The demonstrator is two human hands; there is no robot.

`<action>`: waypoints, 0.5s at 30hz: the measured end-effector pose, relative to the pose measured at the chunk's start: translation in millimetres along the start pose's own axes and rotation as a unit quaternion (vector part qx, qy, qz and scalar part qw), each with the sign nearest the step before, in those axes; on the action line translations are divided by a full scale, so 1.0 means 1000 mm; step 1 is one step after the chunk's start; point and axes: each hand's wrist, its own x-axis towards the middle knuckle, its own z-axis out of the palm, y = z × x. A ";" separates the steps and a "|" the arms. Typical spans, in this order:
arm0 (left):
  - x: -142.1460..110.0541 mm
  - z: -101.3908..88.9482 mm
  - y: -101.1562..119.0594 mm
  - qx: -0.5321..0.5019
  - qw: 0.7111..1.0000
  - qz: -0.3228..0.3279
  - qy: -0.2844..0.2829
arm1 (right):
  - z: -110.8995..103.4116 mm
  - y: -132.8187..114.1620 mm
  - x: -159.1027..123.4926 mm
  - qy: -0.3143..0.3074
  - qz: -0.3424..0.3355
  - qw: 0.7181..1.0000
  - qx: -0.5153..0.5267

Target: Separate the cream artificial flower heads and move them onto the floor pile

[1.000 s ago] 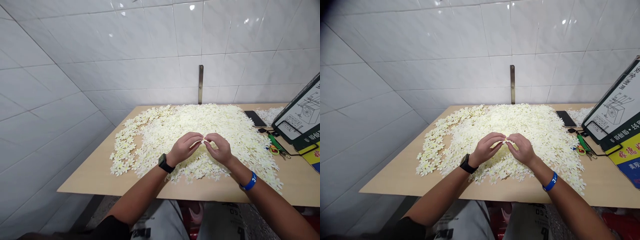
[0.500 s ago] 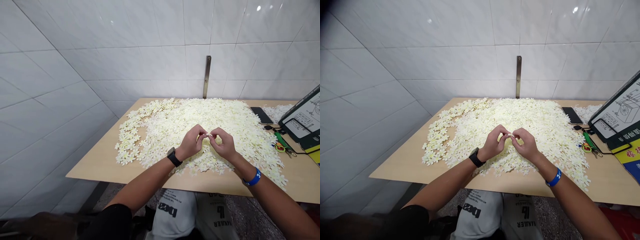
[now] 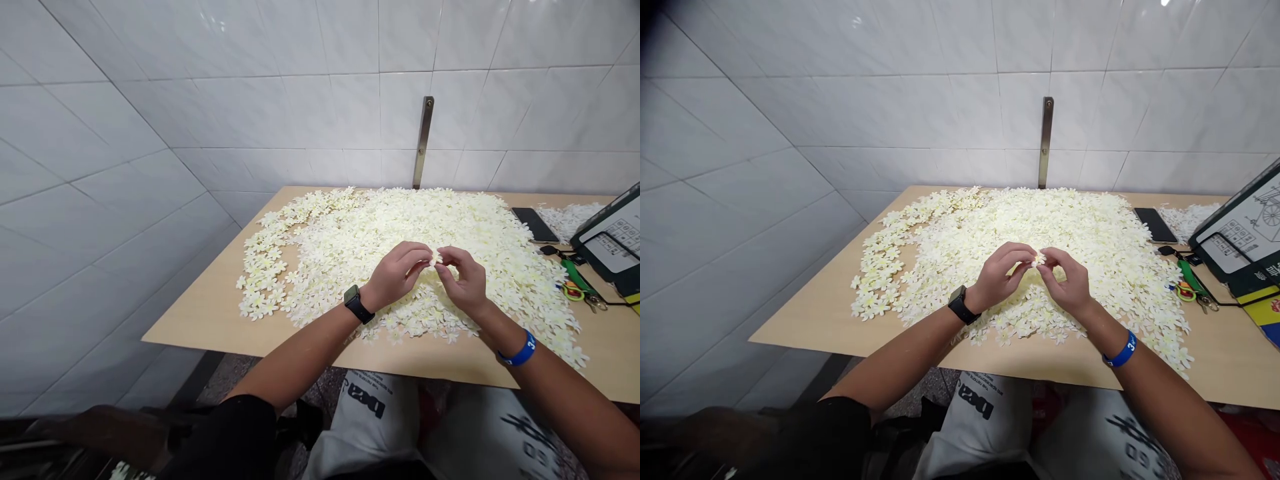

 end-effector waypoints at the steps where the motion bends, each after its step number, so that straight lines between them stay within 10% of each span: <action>1: 0.000 -0.001 0.000 0.003 1.000 0.007 0.005 | -0.001 0.001 -0.001 -0.003 0.014 1.000 0.013; 15: 0.001 -0.009 -0.006 -0.034 0.998 0.041 -0.029 | -0.007 0.001 0.009 -0.178 0.183 0.940 0.228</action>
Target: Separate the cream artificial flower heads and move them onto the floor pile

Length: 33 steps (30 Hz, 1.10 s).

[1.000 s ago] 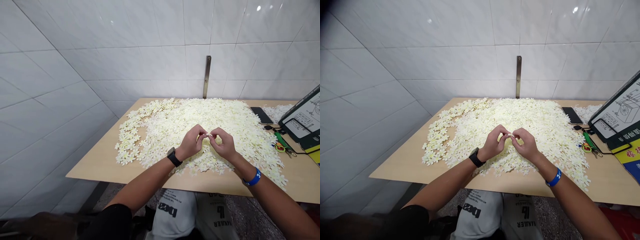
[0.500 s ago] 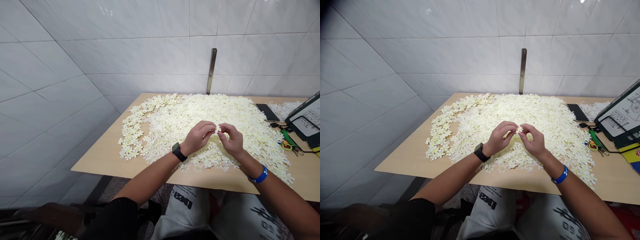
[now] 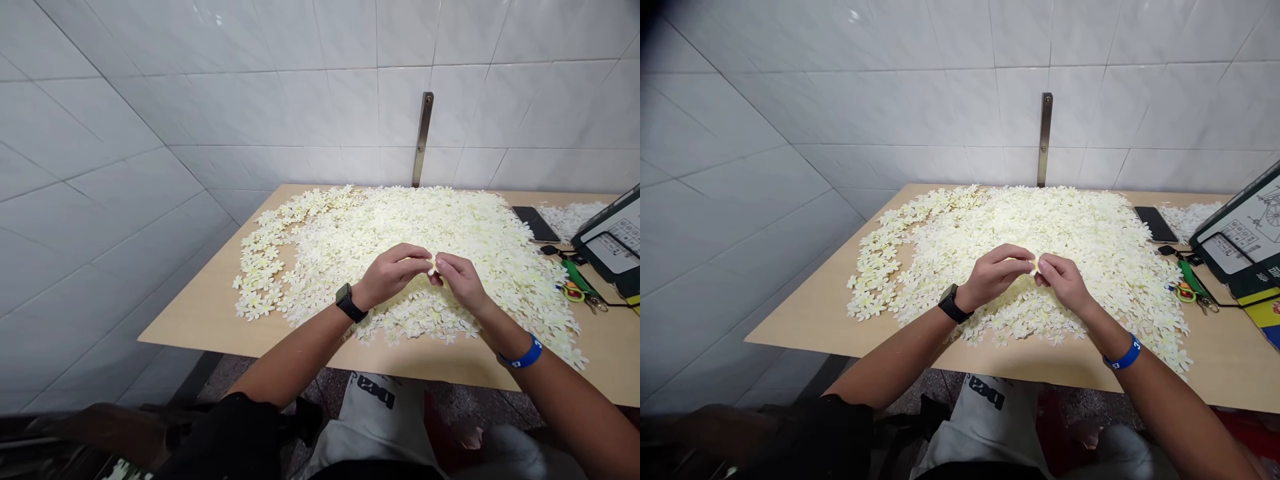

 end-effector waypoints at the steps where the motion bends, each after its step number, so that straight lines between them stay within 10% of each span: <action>1: 0.000 0.000 0.000 -0.019 1.000 -0.017 0.001 | -0.001 0.000 0.000 0.005 0.002 1.000 -0.010; 7: 0.003 0.000 -0.001 -0.216 0.950 -0.224 0.013 | -0.001 -0.005 0.001 0.007 -0.049 0.995 -0.088; 14: 0.005 -0.003 0.000 -0.250 0.912 -0.317 -0.071 | 0.008 -0.005 -0.004 0.045 -0.217 0.934 -0.282; 27: 0.002 0.002 -0.005 -0.258 0.895 -0.358 -0.069 | 0.008 0.007 0.001 0.073 -0.202 0.937 -0.276; 33: -0.008 0.005 -0.012 -0.086 0.971 -0.217 -0.048 | 0.009 0.006 0.001 0.083 -0.210 0.937 -0.268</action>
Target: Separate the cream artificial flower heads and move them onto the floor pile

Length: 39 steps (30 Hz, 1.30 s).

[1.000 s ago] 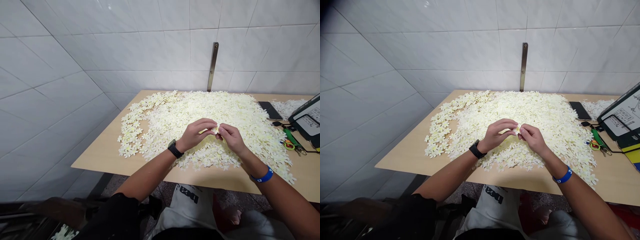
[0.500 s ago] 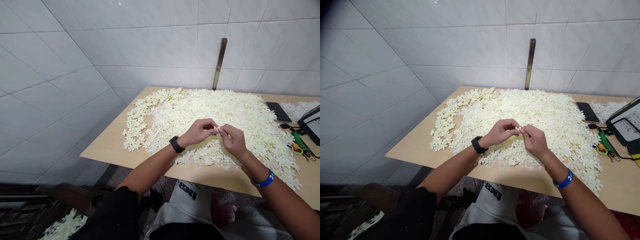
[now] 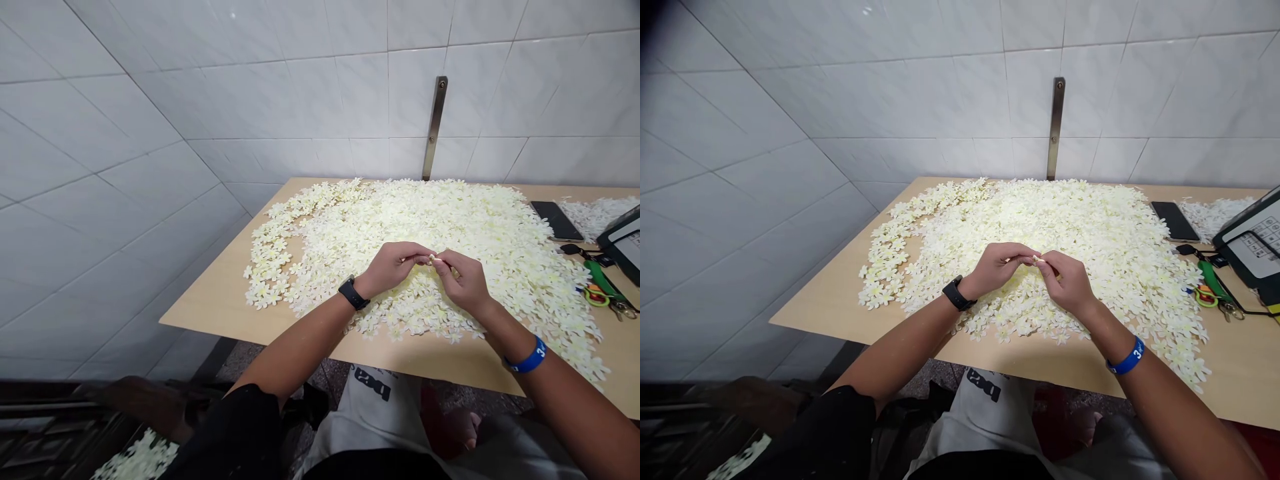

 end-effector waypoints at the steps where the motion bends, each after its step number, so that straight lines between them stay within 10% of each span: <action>1: 0.000 0.000 -0.001 0.054 0.997 0.051 0.008 | 0.000 0.000 0.000 0.002 0.003 1.000 -0.001; 7: 0.000 -0.002 0.004 0.323 0.898 0.291 0.064 | -0.002 0.000 -0.001 0.028 0.007 1.000 0.003; 19: -0.003 0.004 0.000 0.413 0.824 0.352 0.166 | -0.003 -0.006 -0.001 0.008 -0.013 0.999 0.030; 39: -0.005 0.007 0.011 0.184 0.957 0.223 -0.014 | -0.002 0.004 0.001 0.026 -0.029 0.998 -0.042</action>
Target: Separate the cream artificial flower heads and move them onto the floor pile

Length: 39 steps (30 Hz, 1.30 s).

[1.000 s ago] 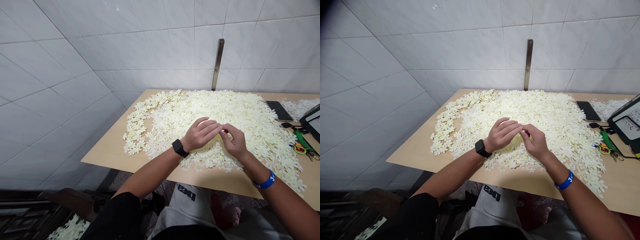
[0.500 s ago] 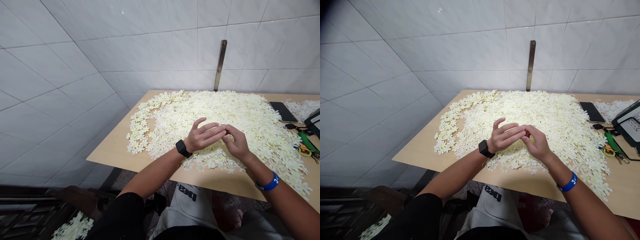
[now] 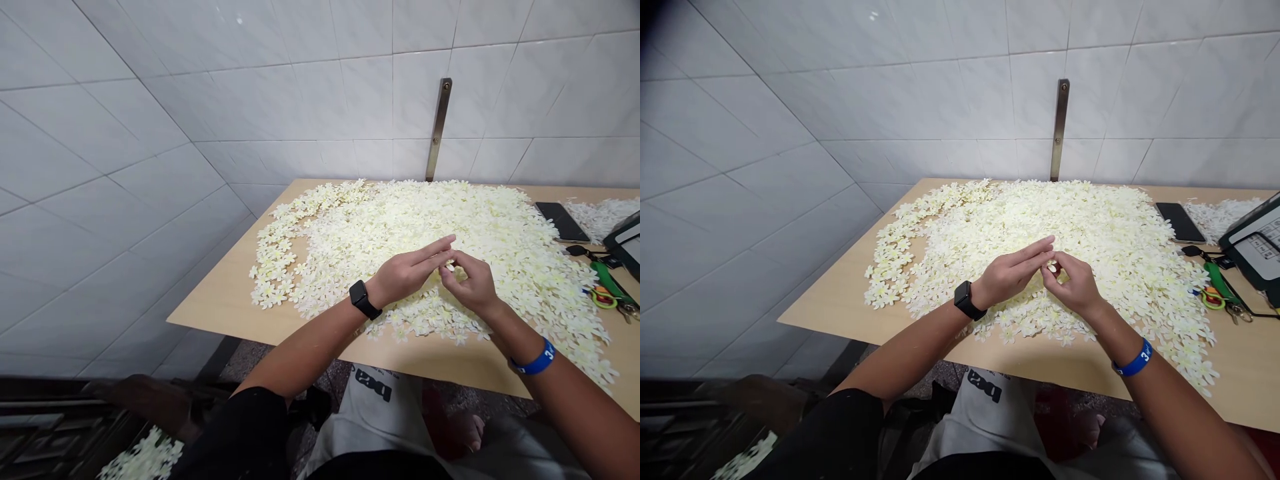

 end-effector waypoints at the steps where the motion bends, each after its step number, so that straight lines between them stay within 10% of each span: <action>1: 0.001 -0.001 0.000 -0.015 1.000 -0.014 -0.012 | 0.000 0.002 0.000 0.000 0.003 1.000 -0.001; 39: -0.007 0.000 -0.004 -0.001 0.991 -0.122 -0.052 | -0.003 0.000 -0.001 -0.052 -0.006 0.997 0.054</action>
